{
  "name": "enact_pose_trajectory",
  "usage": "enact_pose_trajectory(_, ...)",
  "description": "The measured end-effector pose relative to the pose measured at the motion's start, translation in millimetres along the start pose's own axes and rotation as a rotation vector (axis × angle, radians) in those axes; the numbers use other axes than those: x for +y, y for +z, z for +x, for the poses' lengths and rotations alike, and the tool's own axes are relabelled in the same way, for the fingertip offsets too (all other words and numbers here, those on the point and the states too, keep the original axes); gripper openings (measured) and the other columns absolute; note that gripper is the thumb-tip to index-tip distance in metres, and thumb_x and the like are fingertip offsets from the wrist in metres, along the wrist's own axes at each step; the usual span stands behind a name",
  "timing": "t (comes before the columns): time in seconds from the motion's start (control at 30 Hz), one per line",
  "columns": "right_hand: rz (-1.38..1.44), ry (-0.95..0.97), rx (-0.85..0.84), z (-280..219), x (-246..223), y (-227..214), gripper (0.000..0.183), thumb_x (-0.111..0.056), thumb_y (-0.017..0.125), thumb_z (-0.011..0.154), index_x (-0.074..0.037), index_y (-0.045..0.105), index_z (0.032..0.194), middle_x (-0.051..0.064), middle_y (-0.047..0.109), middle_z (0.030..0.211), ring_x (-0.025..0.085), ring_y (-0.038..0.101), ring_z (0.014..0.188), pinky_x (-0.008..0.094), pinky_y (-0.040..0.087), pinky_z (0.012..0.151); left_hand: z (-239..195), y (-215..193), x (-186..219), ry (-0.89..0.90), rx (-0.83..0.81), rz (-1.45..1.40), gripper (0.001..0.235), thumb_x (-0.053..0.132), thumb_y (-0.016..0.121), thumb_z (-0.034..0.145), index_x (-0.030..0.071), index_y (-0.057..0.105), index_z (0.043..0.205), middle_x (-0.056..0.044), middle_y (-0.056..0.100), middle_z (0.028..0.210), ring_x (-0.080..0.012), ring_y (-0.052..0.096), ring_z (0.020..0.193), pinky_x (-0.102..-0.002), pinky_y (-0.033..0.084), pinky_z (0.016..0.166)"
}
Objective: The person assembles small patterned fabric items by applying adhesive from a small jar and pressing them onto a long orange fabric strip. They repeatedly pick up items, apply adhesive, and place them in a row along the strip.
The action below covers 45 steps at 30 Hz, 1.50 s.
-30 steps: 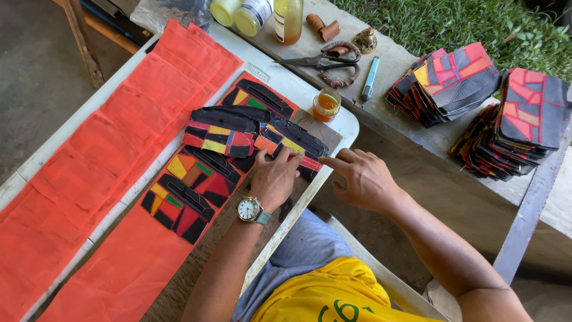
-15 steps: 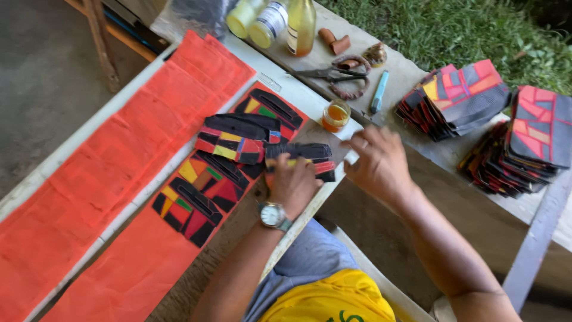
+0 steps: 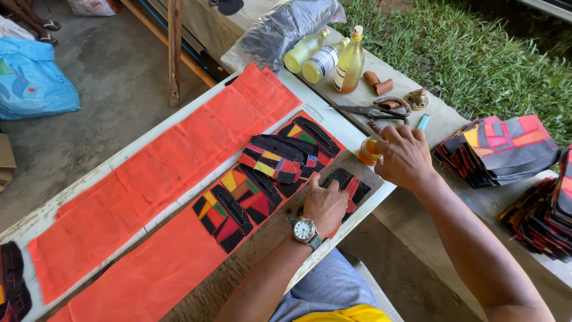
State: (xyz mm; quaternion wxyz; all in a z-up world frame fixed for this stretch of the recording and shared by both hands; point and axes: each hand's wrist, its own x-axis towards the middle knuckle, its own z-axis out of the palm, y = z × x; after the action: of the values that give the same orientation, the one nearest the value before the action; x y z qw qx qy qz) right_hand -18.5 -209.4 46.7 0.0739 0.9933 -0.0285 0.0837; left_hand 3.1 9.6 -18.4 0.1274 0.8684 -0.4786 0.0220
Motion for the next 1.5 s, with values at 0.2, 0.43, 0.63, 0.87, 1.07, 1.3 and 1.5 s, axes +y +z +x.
enact_pose_trajectory(0.2,0.185,-0.006,0.115,-13,2,-30,0.036,-0.033,0.082,0.073,-0.016,0.073,0.102,0.004,0.062,0.119,0.026,0.057,0.115,0.043,0.044,0.093,-1,-9,-17,-0.098,-0.103,-0.184,0.035,0.024,0.072,0.089,0.015,0.07,0.123,-0.022,0.058,0.133,-0.0291,0.063,0.112,-0.069,0.023,0.111)
enact_pose_trajectory(0.43,1.253,0.063,-0.292,-105,3,-44,0.121,-0.012,0.082,0.068,-0.017,0.005,0.163,0.009,0.065,0.13,0.017,0.07,0.088,0.036,0.06,0.081,-4,-9,-43,-0.092,-0.286,-0.274,0.059,0.033,0.08,0.082,0.031,0.061,0.137,-0.014,0.04,0.152,-0.0246,0.033,0.146,-0.065,0.021,0.113)
enact_pose_trajectory(0.63,1.206,0.162,-0.706,-111,-23,-6,0.122,-0.011,0.075,0.078,-0.027,-0.007,0.167,0.011,0.08,0.107,0.017,0.074,0.082,0.033,0.061,0.08,-5,-14,-42,-0.103,-0.335,-0.268,0.061,0.035,0.082,0.081,0.035,0.06,0.138,-0.013,0.036,0.153,-0.0251,0.036,0.144,-0.067,0.017,0.115)
enact_pose_trajectory(0.87,1.058,0.158,-0.77,-113,-36,-3,0.104,-0.015,0.073,0.082,-0.022,0.01,0.165,0.012,0.082,0.092,0.018,0.074,0.069,0.034,0.063,0.069,-5,-19,-40,-0.091,-0.317,-0.268,0.062,0.037,0.082,0.081,0.034,0.059,0.139,-0.014,0.038,0.151,-0.026,0.036,0.145,-0.064,0.021,0.115)
enact_pose_trajectory(1.07,0.759,0.135,-0.69,-112,-72,-19,0.106,-0.017,0.071,0.082,-0.021,0.008,0.167,0.011,0.079,0.086,0.024,0.074,0.068,0.036,0.059,0.072,-5,-20,-39,-0.095,-0.337,-0.246,0.063,0.037,0.081,0.081,0.034,0.058,0.139,-0.014,0.039,0.152,-0.0259,0.036,0.145,-0.065,0.022,0.114)
enact_pose_trajectory(1.3,0.489,0.108,0.369,-92,-45,-21,0.043,-0.014,0.077,0.079,-0.012,0.072,0.122,0.013,0.064,0.107,0.034,0.062,0.102,0.046,0.053,0.086,0,-12,-35,-0.1,-0.318,-0.222,0.061,0.037,0.079,0.082,0.033,0.059,0.14,-0.016,0.043,0.147,-0.0275,0.038,0.144,-0.062,0.023,0.114)
enact_pose_trajectory(1.5,0.27,0.191,0.157,-19,6,16,0.054,-0.006,0.072,0.067,-0.023,0.076,0.118,0.011,0.058,0.13,0.035,0.049,0.118,0.047,0.04,0.097,0,-22,-41,-0.099,-0.257,-0.28,0.064,0.041,0.078,0.083,0.03,0.057,0.142,-0.016,0.046,0.144,-0.0292,0.039,0.141,-0.062,0.023,0.113)
